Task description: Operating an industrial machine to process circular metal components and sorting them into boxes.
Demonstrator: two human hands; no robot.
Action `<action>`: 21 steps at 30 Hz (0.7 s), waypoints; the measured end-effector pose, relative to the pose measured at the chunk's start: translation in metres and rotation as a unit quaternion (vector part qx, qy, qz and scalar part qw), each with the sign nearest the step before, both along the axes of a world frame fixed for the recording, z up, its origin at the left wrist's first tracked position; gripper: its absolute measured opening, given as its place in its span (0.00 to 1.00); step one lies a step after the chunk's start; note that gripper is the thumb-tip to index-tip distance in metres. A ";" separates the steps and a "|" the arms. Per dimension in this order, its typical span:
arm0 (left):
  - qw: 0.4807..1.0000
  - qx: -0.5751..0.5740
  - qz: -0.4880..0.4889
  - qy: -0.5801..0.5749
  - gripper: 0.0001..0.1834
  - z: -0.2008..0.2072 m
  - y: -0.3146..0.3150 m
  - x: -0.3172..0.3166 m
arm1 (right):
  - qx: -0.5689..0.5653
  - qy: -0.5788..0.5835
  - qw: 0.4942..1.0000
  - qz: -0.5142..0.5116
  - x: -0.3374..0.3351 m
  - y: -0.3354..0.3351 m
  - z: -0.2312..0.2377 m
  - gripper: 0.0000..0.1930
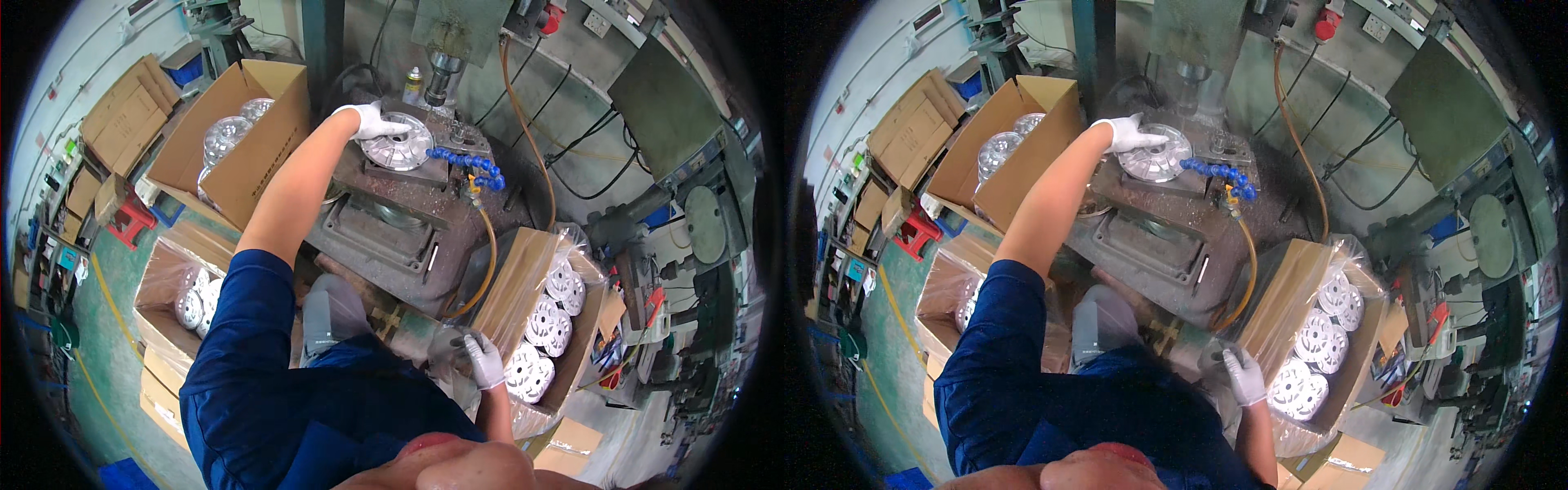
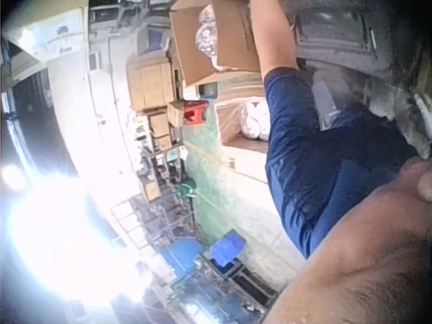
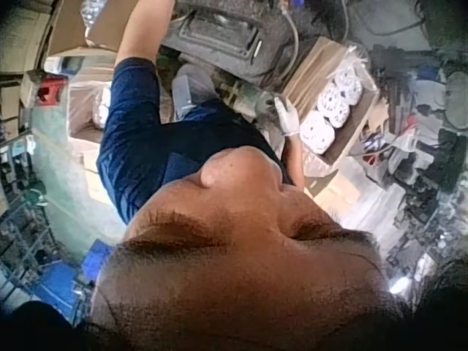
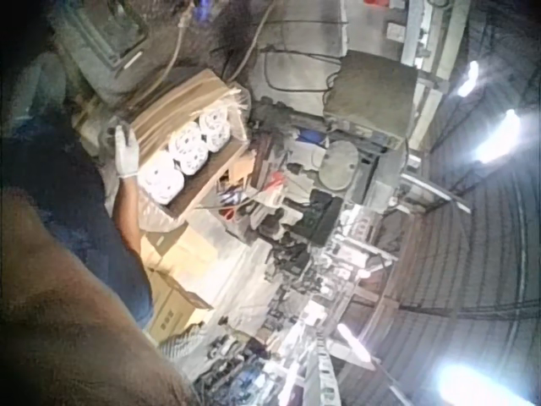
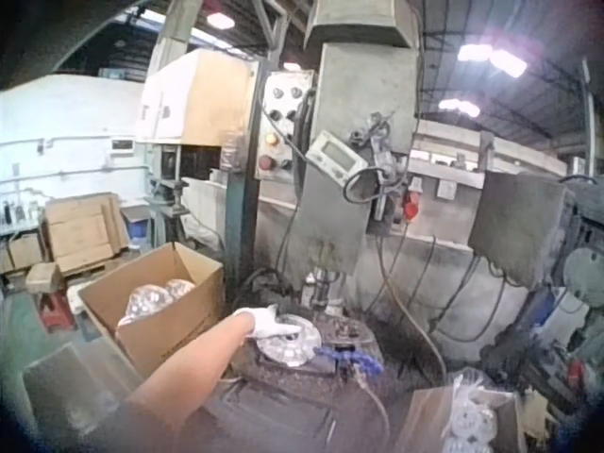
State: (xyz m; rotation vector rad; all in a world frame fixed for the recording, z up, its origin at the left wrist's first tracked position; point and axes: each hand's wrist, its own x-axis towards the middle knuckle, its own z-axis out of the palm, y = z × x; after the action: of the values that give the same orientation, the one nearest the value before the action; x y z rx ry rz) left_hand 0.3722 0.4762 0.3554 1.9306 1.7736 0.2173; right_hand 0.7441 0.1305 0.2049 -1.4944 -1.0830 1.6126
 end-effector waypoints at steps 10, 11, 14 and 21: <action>0.999 -0.010 0.028 -0.016 0.64 -0.006 0.006 -0.003 | 0.000 -0.032 0.999 -0.012 0.005 -0.009 -0.003 0.17; 0.999 -0.012 0.028 -0.013 0.64 -0.006 0.006 -0.001 | 0.003 -0.043 0.999 -0.008 0.004 -0.008 0.001 0.17; 0.998 -0.029 0.046 -0.009 0.61 -0.015 0.014 -0.005 | -0.005 -0.043 0.999 -0.002 0.003 -0.008 0.002 0.16; 0.999 -0.036 0.036 0.014 0.62 -0.009 0.007 -0.002 | -0.002 -0.053 0.999 0.008 0.005 -0.018 -0.003 0.19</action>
State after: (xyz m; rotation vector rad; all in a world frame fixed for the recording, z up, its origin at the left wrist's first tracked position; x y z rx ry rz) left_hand 0.3699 0.4836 0.3465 1.8303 1.8448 0.1480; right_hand 0.7491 0.1125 0.2024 -1.5927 -1.1539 1.5621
